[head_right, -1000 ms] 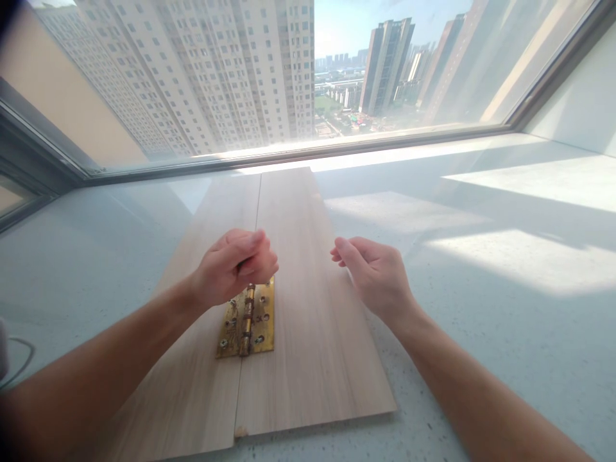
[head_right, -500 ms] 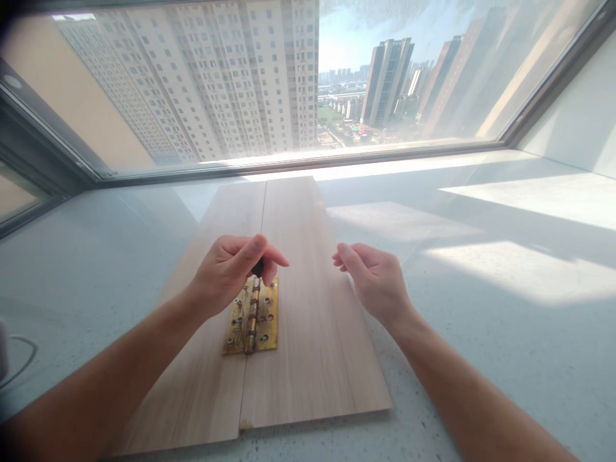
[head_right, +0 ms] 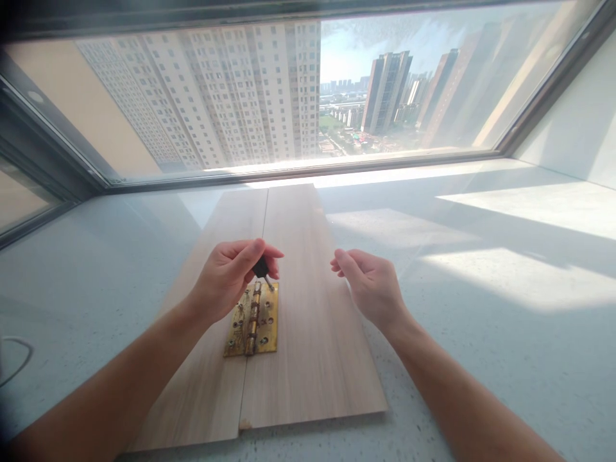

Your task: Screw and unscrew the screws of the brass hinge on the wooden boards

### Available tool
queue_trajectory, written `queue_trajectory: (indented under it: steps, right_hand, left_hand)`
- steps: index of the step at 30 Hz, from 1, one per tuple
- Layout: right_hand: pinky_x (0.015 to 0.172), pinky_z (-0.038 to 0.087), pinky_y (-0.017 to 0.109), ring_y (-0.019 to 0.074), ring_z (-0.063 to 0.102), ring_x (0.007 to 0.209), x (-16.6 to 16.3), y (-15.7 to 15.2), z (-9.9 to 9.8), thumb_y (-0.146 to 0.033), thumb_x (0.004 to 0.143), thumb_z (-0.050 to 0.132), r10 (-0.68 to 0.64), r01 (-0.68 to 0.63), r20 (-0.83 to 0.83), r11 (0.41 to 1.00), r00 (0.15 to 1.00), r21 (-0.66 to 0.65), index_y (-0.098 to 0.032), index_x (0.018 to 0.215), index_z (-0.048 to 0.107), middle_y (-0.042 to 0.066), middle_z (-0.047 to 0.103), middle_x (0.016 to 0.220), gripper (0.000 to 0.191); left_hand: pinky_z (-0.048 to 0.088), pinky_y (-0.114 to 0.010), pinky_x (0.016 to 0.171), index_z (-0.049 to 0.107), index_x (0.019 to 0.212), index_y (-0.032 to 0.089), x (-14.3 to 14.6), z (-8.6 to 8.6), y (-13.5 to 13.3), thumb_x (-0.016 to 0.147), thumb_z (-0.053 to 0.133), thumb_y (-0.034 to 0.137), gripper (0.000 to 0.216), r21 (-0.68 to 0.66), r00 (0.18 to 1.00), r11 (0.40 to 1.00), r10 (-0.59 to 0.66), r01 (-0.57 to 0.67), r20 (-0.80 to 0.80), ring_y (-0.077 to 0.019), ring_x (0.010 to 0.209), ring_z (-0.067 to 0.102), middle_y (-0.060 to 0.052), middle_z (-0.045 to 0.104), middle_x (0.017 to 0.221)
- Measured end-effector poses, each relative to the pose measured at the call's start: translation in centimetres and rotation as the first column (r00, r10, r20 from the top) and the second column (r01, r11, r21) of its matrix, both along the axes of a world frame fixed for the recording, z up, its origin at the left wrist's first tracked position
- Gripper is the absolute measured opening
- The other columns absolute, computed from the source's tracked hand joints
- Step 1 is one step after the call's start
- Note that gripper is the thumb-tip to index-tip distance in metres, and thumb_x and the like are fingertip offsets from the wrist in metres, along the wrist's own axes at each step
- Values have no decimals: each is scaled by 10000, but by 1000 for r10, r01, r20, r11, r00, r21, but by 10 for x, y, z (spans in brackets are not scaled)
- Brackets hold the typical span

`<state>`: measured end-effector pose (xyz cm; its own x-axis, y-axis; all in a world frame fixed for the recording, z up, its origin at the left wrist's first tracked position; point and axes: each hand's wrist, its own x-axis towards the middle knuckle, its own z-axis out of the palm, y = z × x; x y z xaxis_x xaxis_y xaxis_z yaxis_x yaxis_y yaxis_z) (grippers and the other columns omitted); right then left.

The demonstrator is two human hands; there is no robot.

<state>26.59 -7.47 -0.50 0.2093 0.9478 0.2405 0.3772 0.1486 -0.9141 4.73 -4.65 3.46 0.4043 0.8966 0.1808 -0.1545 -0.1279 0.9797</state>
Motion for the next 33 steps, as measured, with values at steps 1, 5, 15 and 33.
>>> queue_trajectory:
  steps: [1, 5, 15, 33]
  right_hand:
    - [665, 485, 297, 153, 606, 661, 0, 0, 0, -493, 822, 543, 1, -1, 3, 1000, 1000, 3, -191, 696, 686, 28, 680, 709, 357]
    - [656, 487, 294, 154, 606, 658, 1, 1, 0, -490, 822, 543, 7, -7, -3, 1000, 1000, 6, -186, 694, 683, 32, 681, 708, 358]
    - [669, 490, 312, 167, 615, 666, 3, 1, -2, -496, 822, 536, 1, -1, 16, 1000, 1000, -12, -176, 704, 688, 44, 685, 715, 374]
    - [678, 480, 301, 187, 610, 699, 6, 0, -6, -493, 840, 503, 17, -16, 30, 999, 999, -41, -182, 696, 678, 48, 673, 719, 385]
  left_hand:
    - [418, -223, 596, 694, 817, 114, -1, 2, -1, 872, 517, 424, 361, -1, 999, 999, -35, 35, -24, -106, 639, 560, -48, 613, 679]
    - [381, -215, 588, 625, 789, 137, 0, 3, -5, 912, 436, 417, 360, -15, 997, 997, -80, 80, -22, -87, 598, 467, 3, 502, 598]
    - [433, -245, 657, 633, 796, 144, 9, 4, -11, 842, 568, 379, 248, 109, 969, 967, 237, -229, -69, -127, 682, 572, -33, 634, 697]
    - [167, -267, 455, 268, 416, 176, 30, -15, -4, 839, 497, 485, 572, -9, 964, 964, 264, -264, -24, -62, 425, 216, 42, 242, 408]
